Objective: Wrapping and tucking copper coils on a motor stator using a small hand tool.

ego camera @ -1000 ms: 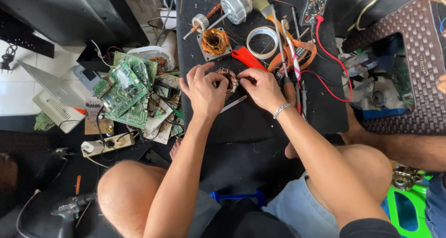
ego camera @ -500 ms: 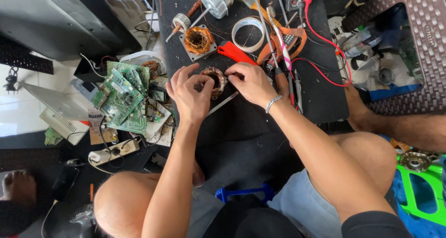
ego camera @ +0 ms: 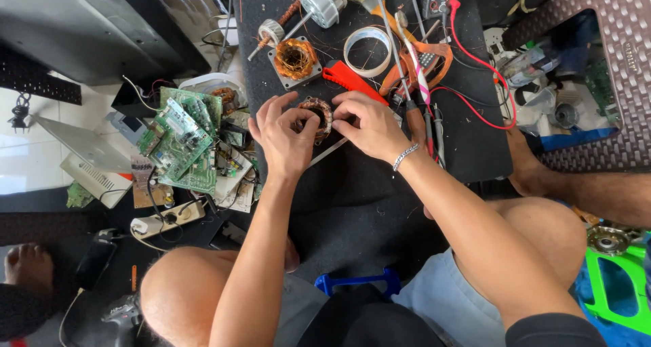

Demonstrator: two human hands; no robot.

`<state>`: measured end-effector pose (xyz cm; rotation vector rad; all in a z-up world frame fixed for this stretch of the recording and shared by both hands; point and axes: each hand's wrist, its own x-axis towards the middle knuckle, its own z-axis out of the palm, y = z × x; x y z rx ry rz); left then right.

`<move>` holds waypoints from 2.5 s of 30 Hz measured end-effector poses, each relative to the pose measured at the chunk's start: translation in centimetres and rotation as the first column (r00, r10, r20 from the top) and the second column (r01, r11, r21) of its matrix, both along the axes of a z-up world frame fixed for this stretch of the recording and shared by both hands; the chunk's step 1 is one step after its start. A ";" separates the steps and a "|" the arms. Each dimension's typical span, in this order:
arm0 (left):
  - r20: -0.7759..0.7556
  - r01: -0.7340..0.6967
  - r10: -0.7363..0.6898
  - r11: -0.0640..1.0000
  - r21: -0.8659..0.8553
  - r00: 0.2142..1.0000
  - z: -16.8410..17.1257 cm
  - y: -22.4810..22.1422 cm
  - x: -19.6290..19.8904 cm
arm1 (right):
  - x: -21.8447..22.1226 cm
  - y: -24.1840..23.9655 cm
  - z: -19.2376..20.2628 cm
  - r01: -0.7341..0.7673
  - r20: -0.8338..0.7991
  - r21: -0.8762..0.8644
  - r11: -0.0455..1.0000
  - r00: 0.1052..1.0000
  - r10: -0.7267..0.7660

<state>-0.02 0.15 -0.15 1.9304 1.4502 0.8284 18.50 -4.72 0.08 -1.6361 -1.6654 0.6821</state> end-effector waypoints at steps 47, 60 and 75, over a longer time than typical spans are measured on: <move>-0.184 0.270 -0.216 0.894 0.359 0.959 5.9 -1.2 -0.1 | -0.3 0.0 1.8 0.035 0.152 0.275 0.961 0.985 -0.079; 0.425 0.164 -0.274 0.947 0.277 0.863 10.2 -2.1 -0.8 | -2.7 -2.7 9.0 -0.008 0.096 0.353 0.936 0.995 -0.028; -0.241 0.318 -0.260 0.915 0.248 0.935 0.9 -1.9 0.0 | -0.9 -1.7 4.1 -0.025 -0.437 0.075 0.997 0.898 0.055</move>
